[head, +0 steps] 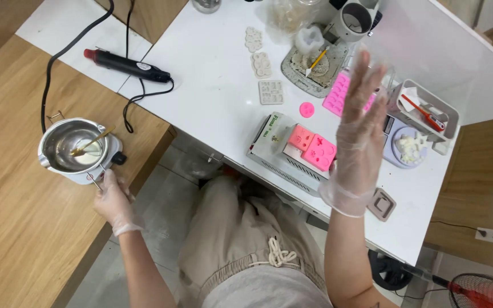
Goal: Preparing candle wax and using molds and a heat gun to create decorative wax elements.
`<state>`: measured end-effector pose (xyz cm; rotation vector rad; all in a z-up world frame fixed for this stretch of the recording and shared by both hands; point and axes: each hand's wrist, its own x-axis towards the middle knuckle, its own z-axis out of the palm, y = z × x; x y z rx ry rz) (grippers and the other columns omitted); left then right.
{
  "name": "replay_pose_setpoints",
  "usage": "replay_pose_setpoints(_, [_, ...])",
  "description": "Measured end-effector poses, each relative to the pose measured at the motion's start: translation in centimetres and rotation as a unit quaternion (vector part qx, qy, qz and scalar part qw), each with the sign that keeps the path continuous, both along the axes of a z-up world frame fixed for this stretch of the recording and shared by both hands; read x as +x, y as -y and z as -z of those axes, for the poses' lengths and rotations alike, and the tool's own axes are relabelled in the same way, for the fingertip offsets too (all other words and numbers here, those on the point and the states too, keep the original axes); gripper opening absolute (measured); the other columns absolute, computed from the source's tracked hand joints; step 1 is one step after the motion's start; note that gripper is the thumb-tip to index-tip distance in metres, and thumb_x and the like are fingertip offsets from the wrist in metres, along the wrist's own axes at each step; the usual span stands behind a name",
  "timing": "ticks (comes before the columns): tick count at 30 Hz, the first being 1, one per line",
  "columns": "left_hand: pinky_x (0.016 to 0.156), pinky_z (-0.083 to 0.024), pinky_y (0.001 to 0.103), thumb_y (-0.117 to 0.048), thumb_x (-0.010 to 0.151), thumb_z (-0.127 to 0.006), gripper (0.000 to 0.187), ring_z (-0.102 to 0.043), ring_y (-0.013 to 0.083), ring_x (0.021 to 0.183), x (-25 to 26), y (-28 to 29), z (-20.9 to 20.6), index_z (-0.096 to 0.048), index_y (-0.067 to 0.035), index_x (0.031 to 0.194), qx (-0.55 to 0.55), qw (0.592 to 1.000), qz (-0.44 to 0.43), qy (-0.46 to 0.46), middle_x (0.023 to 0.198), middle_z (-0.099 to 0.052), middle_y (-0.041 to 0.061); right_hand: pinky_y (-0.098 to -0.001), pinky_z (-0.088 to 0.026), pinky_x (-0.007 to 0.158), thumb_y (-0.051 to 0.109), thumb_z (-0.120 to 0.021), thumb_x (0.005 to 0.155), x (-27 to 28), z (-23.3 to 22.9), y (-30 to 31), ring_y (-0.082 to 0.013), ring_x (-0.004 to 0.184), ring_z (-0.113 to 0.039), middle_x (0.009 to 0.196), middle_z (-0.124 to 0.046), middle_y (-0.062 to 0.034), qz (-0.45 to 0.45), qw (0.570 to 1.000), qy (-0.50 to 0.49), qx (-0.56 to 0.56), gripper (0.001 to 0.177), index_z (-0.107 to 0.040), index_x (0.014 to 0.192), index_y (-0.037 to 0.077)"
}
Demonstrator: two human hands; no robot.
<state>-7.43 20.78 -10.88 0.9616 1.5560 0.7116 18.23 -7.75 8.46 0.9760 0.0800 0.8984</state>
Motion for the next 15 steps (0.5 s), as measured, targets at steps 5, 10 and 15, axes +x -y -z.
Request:
replay_pose_setpoints(5, [0.056,-0.042,0.019,-0.034,0.106,-0.059,0.025,-0.063,0.0099,0.060,-0.8,0.3,1.4,-0.065,-0.012,0.096,-0.047,0.993,0.094,0.043,0.067,-0.058,-0.003,-0.0694,-0.030,0.122,0.070,-0.027,0.130,-1.5,-0.1,-4.8,-0.0516,0.149,-0.027,0.171,-0.018,-0.0304,-0.035,0.998,-0.041,0.019,0.084,-0.017,0.177,0.002])
replay_pose_setpoints(10, [0.076,-0.054,0.023,-0.039,0.107,-0.052,0.032,-0.074,0.0150,0.083,-0.5,0.6,2.1,-0.066,-0.010,0.109,-0.095,0.988,0.072,0.096,0.083,-0.071,0.005,-0.0752,-0.028,0.118,0.027,-0.040,0.117,-4.6,0.7,-10.9,-0.0467,0.151,-0.027,0.172,-0.017,-0.0242,-0.117,0.987,-0.106,0.037,0.069,-0.017,0.179,0.010])
replay_pose_setpoints(15, [0.041,-0.027,0.022,-0.035,0.107,-0.051,0.032,-0.035,0.0053,0.046,0.8,0.9,1.8,-0.056,-0.011,0.086,-0.057,0.971,0.035,0.227,0.061,-0.040,-0.006,-0.0553,-0.018,0.129,0.029,-0.038,0.099,-6.5,2.9,-16.2,-0.0355,0.153,-0.022,0.171,-0.016,-0.0192,-0.106,0.979,-0.093,-0.146,0.078,-0.013,0.169,0.005])
